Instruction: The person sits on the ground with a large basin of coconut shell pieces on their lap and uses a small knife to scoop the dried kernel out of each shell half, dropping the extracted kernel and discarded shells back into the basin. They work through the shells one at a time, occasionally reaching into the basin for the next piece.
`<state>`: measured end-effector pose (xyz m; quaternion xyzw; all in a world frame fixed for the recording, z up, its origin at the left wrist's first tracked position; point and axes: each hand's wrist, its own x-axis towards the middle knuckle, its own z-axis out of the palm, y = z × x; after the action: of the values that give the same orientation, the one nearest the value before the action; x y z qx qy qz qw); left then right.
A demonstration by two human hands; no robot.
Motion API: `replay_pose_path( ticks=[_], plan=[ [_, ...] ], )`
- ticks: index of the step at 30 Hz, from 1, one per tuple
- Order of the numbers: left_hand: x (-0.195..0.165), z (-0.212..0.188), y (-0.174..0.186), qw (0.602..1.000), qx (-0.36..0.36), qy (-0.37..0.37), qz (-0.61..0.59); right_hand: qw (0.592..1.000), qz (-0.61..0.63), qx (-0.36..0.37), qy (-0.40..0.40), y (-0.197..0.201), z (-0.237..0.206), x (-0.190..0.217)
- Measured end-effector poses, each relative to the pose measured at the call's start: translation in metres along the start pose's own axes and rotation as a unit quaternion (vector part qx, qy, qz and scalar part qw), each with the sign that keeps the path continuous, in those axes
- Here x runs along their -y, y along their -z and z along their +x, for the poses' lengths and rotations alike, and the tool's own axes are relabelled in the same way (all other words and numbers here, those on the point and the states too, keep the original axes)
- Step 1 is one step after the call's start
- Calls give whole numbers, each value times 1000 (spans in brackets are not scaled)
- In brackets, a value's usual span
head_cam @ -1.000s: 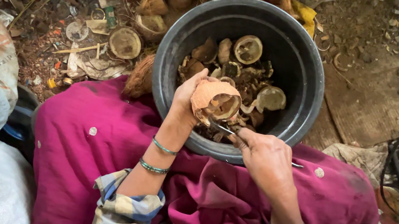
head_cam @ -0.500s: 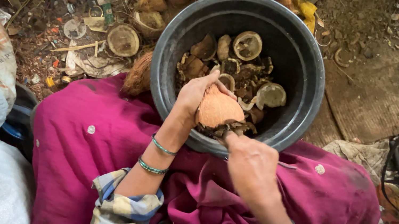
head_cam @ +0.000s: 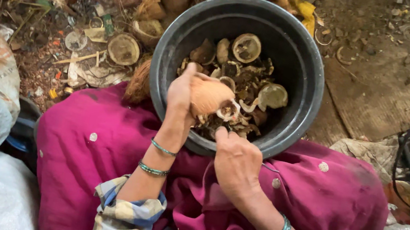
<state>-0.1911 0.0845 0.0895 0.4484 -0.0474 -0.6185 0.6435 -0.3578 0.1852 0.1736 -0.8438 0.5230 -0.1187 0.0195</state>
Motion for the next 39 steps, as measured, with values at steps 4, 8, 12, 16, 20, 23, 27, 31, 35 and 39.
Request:
replay_pose_path(
  ticks=[4,8,12,16,20,23,27,31,35,39],
  plan=[
    [4,12,11,983,-32,33,-179,999,45,-2,-21,11,6,-3],
    [13,24,19,980,59,96,-163,994,93,39,-41,29,10,-16],
    [19,26,22,974,109,109,-164,994,106,36,-13,40,10,-25],
    [14,18,16,980,113,106,-122,994,95,48,5,39,11,-23],
    [7,4,3,980,147,115,-67,994,84,63,14,39,12,-21],
    [5,-5,-4,974,192,117,-29,995,63,64,42,41,9,-20],
    [3,-11,-9,957,239,152,-62,997,-1,57,53,39,2,-7],
    [1,-12,-7,964,227,137,28,997,-40,50,38,28,2,6],
    [1,-3,-6,981,155,113,-16,999,-43,17,15,15,3,15],
    [3,7,1,989,117,93,-18,999,-30,-6,8,7,3,15]
  ],
)
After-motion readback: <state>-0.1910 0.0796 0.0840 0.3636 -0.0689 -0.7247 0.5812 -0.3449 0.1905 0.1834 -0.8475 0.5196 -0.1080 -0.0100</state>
